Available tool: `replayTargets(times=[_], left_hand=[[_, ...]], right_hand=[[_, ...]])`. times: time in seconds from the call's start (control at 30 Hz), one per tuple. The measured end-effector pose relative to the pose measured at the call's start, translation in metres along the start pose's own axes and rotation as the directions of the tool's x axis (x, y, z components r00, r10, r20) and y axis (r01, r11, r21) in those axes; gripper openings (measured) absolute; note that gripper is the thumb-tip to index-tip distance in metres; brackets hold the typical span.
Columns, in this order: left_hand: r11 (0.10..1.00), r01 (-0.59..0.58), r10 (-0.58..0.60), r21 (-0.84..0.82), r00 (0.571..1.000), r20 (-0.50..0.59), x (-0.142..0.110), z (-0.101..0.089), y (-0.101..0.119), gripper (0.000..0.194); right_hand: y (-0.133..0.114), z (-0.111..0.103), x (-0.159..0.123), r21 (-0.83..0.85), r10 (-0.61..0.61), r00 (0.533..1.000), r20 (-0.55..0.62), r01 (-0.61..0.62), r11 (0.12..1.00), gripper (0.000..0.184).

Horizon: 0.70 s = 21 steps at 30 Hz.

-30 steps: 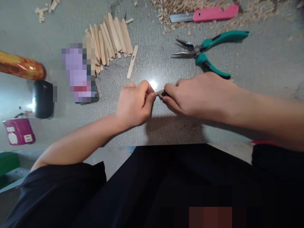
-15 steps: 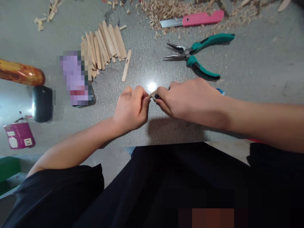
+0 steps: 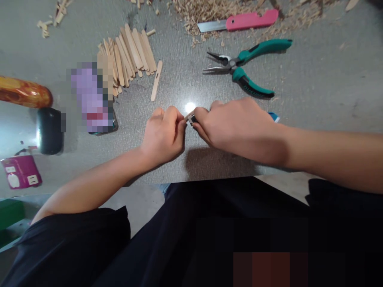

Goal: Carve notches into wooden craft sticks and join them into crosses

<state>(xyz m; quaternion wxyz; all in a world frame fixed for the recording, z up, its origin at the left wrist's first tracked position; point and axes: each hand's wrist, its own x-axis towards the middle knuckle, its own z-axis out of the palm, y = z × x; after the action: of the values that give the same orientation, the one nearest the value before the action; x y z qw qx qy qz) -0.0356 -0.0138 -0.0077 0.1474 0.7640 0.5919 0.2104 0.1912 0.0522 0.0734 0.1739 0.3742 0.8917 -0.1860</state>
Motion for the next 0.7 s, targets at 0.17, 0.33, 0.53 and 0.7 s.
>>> replayTargets(times=[0.17,0.33,0.53,0.7], left_hand=[[1.000,0.005,-0.005,-0.005,1.000,-0.017,-0.0007,0.0010,0.0000,0.018],[1.000,0.025,-0.025,0.001,0.999,-0.026,-0.0021,0.0050,-0.0024,0.023],[1.000,0.023,-0.023,0.012,0.999,-0.034,-0.0028,0.0051,-0.0030,0.025],[0.999,0.002,0.000,0.044,0.999,-0.049,-0.0024,0.0040,-0.0018,0.024]], right_hand=[[-0.0033,0.0052,0.0005,-0.005,0.024,1.000,-0.015,-0.024,1.000,0.057],[-0.0048,0.0068,0.0005,-0.021,0.038,0.999,-0.025,-0.039,0.999,0.057],[-0.0033,0.0077,0.0025,0.000,0.035,0.999,-0.028,-0.035,0.999,0.056],[-0.0066,0.0062,0.0036,0.001,0.050,0.998,-0.032,-0.050,0.999,0.056]])
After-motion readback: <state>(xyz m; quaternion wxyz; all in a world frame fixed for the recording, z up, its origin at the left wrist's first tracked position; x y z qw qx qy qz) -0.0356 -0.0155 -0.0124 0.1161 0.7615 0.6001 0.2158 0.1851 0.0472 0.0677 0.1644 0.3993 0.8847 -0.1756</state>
